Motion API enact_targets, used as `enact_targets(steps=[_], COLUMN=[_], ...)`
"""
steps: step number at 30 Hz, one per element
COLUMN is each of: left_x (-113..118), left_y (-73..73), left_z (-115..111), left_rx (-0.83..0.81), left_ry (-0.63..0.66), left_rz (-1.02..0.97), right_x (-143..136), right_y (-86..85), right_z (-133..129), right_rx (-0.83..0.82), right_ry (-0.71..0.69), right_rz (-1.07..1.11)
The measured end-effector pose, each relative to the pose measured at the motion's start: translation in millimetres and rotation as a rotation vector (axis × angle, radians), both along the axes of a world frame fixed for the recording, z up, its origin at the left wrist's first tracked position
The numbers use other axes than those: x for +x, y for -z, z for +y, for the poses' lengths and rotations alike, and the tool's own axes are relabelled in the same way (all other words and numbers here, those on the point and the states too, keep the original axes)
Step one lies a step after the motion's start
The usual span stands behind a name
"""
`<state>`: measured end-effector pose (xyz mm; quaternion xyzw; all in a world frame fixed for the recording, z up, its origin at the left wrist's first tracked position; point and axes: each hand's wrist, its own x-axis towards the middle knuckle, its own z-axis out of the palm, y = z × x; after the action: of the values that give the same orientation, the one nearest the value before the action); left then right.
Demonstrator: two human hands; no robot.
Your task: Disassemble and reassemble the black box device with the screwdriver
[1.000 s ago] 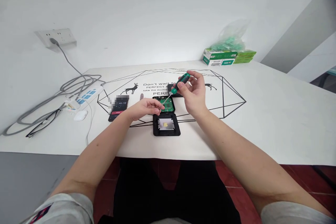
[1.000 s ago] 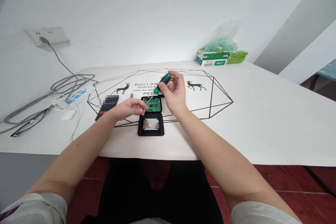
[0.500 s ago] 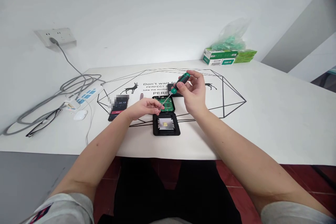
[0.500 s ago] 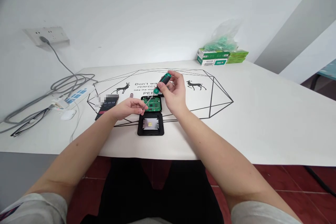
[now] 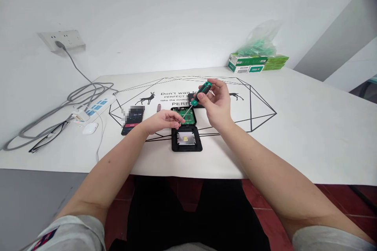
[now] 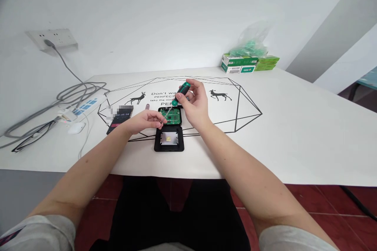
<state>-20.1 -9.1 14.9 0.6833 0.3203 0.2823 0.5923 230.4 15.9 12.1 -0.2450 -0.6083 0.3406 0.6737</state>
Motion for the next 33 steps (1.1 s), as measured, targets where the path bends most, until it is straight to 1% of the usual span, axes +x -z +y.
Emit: enact_targets(steps=[3,5,10,13,18,24,28,33], left_x=[0,0,1,1,1,2,2,4], left_y=[-1.8,-2.1,-0.5,-1.5,-5.6,-5.9,-6.9,-8.3], left_z=[-1,-2,-3,-5,-6,-7,-8,-10], left_rx=[-0.002,-0.003,0.032,0.108,0.299,0.378,0.396,0.41], left_ry=[-0.001,0.005,0.023,0.027,0.035,0.047,0.056,0.063], left_rz=[0.001,0.004,0.043,0.093,0.263,0.368,0.435,0.456], right_x=[-2,-3,-5,-6,-12,-21,-25,-29], right_y=[-0.4,-1.3,-3.9,-2.6,5.0,12.4,9.6,2.9], right_z=[0,-2,-9,-12,-16,-20,-23,-29], right_rx=[-0.01,0.013,0.061,0.08,0.094,0.108,0.168,0.209], right_ry=[0.002,0.006,0.067,0.075,0.045,0.044,0.023,0.05], right_rz=[0.024,0.029,-0.057,-0.082,-0.137,-0.221,-0.264,-0.352])
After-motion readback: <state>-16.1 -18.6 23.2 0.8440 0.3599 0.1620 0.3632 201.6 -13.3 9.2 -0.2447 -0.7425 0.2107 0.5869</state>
